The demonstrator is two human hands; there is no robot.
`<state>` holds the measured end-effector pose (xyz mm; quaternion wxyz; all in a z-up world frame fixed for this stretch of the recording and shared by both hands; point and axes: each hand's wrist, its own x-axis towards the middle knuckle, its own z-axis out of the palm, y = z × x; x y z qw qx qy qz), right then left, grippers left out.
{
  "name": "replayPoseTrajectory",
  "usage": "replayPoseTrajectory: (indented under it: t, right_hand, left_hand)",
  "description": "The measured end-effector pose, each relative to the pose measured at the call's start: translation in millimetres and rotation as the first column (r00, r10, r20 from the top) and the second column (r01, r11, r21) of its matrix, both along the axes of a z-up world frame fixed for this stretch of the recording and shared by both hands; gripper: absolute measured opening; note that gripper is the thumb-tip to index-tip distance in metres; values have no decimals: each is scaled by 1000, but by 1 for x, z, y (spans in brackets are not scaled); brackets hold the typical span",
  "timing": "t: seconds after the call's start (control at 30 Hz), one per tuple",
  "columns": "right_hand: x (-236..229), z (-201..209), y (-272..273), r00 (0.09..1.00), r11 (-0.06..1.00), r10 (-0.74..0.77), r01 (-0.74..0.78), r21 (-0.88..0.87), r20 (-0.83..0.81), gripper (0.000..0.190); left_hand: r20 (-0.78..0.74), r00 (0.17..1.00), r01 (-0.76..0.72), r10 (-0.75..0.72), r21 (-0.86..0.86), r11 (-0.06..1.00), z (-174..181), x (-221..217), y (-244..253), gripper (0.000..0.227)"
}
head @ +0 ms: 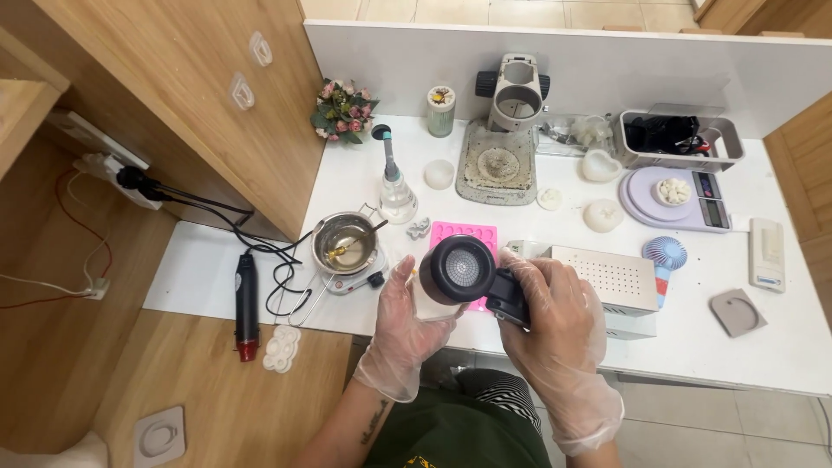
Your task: Shaping and cleaning a wax candle decoration using a sculpting tool and applying liquid wax.
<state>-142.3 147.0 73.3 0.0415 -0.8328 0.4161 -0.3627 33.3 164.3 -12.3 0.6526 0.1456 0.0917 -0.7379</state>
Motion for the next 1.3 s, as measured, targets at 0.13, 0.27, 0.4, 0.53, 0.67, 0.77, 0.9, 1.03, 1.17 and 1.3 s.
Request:
replayPoseTrajectory:
  t: [0.13, 0.27, 0.4, 0.53, 0.67, 0.77, 0.9, 1.03, 1.17, 1.3]
  right_hand:
    - [5, -5, 1, 999, 999, -43, 43, 11, -7, 68]
    - [10, -9, 0, 998, 997, -56, 58, -42, 37, 67]
    - [15, -12, 2, 995, 997, -67, 69, -34, 68, 68]
    - [20, -7, -1, 997, 997, -79, 79, -7, 26, 69]
    - [15, -15, 3, 997, 997, -73, 73, -3, 0, 70]
    - [13, -19, 3, 993, 993, -115, 115, -22, 19, 69]
    - [10, -22, 8, 983, 983, -182, 182, 16, 13, 68]
    - [13, -22, 12, 981, 981, -193, 193, 25, 0, 72]
    - [19, -16, 15, 982, 981, -189, 189, 31, -10, 72]
    - [22, -12, 19, 984, 984, -177, 177, 22, -24, 71]
  left_hand:
    - [154, 987, -53, 41, 78, 996, 20, 6, 6, 46]
    - [203, 979, -52, 26, 122, 991, 16, 14, 4, 47]
    - [98, 995, -9, 10, -16, 1000, 20, 20, 8, 49]
    - [46, 999, 20, -20, 1, 1000, 7, 27, -2, 50]
    - [-34, 998, 48, -50, -68, 997, -11, 20, -6, 51]
    - [-63, 992, 105, -111, -95, 990, -6, 19, -13, 53]
    - [-12, 990, 137, -137, -43, 990, -14, 18, -12, 53]
    - [-30, 989, 143, -146, -95, 985, -16, 17, -10, 54]
    - [-25, 988, 149, -152, -78, 986, -12, 18, -7, 52]
    - [-48, 990, 132, -136, -78, 988, -12, 20, -5, 55]
